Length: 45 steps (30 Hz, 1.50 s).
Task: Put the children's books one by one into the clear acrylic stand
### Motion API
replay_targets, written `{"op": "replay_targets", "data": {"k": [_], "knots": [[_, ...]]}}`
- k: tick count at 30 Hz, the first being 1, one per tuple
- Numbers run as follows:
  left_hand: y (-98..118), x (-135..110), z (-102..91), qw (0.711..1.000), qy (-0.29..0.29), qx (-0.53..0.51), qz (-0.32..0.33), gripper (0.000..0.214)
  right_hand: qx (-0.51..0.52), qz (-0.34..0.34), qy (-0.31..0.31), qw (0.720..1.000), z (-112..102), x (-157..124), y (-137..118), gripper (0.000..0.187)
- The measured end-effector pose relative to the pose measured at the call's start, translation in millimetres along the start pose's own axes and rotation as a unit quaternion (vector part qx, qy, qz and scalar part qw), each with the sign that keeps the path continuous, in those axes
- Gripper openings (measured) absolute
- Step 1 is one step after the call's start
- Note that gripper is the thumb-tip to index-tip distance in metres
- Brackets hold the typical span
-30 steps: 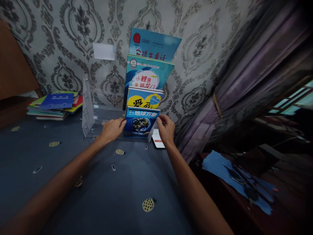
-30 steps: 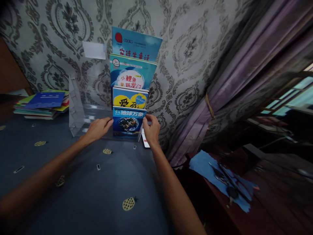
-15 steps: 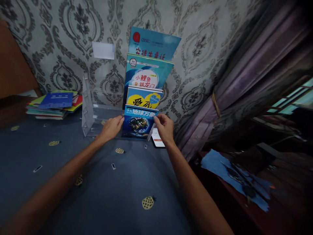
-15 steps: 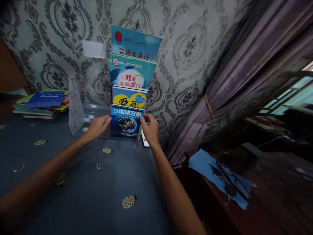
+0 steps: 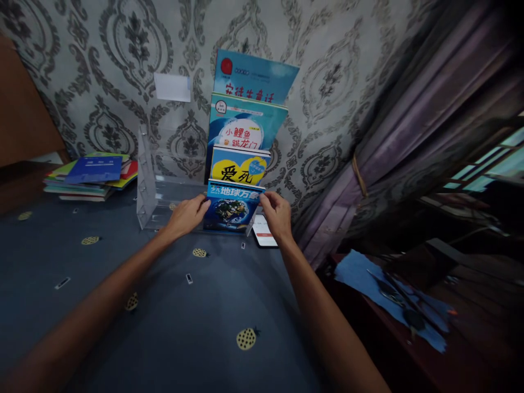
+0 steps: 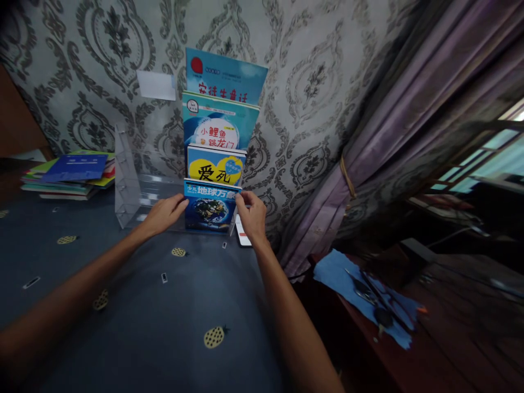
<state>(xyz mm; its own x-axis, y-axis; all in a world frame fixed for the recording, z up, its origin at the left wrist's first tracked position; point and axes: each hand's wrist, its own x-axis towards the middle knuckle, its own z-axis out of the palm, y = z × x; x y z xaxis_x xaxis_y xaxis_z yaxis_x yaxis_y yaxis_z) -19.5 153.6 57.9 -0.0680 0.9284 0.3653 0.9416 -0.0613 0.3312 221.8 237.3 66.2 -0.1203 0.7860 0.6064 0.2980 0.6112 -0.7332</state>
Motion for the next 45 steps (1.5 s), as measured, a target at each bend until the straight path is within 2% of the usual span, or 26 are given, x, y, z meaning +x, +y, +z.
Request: {"op": "replay_targets", "data": {"k": [9, 15, 18, 20, 22, 25, 28, 31, 34, 39, 45], "knots": [[-2.0, -8.1, -1.1, 0.999, -0.005, -0.037, 0.015, 0.033, 0.012, -0.009, 0.015, 1.000, -0.7, -2.2, -8.8, 0.034], [-8.3, -17.0, -2.1, 0.998, -0.005, -0.053, 0.039, 0.036, 0.006, -0.039, 0.068, 0.997, -2.7, -5.1, -11.7, 0.040], [-16.6, -28.5, -9.3, 0.997, 0.011, -0.039, 0.066, 0.035, -0.008, -0.084, 0.121, 0.989, -6.8, -10.4, -15.5, 0.037], [-27.1, -40.3, -17.4, 0.995, 0.035, -0.028, 0.092, 0.033, -0.037, -0.137, 0.151, 0.978, -9.9, -18.6, -20.7, 0.029], [-43.2, -54.0, -28.3, 0.993, 0.067, -0.006, 0.095, 0.032, -0.065, -0.203, 0.155, 0.965, -12.1, -32.5, -26.8, 0.023], [-79.0, -71.7, -49.1, 0.993, 0.101, 0.061, 0.031, 0.033, -0.098, -0.267, 0.086, 0.955, -10.5, -63.6, -33.9, 0.021], [-124.3, -75.2, -72.0, 0.981, 0.099, 0.153, -0.072, 0.036, -0.095, -0.307, -0.043, 0.946, -1.1, -99.0, -36.6, 0.028], [-166.6, -61.7, -90.2, 0.951, 0.085, 0.238, -0.176, 0.038, -0.070, -0.334, -0.146, 0.929, 12.4, -127.1, -35.4, 0.031], [-195.1, -42.1, -100.2, 0.937, 0.085, 0.262, -0.216, 0.047, -0.066, -0.326, -0.200, 0.921, 22.2, -142.8, -31.7, 0.028], [-216.8, -24.4, -107.7, 0.938, 0.055, 0.271, -0.210, 0.047, -0.069, -0.280, -0.242, 0.927, 24.4, -150.1, -25.9, 0.027], [-220.8, -33.0, -124.5, 0.936, -0.001, 0.295, -0.190, 0.038, -0.072, -0.264, -0.260, 0.926, 24.1, -150.0, -24.7, 0.025]]}}
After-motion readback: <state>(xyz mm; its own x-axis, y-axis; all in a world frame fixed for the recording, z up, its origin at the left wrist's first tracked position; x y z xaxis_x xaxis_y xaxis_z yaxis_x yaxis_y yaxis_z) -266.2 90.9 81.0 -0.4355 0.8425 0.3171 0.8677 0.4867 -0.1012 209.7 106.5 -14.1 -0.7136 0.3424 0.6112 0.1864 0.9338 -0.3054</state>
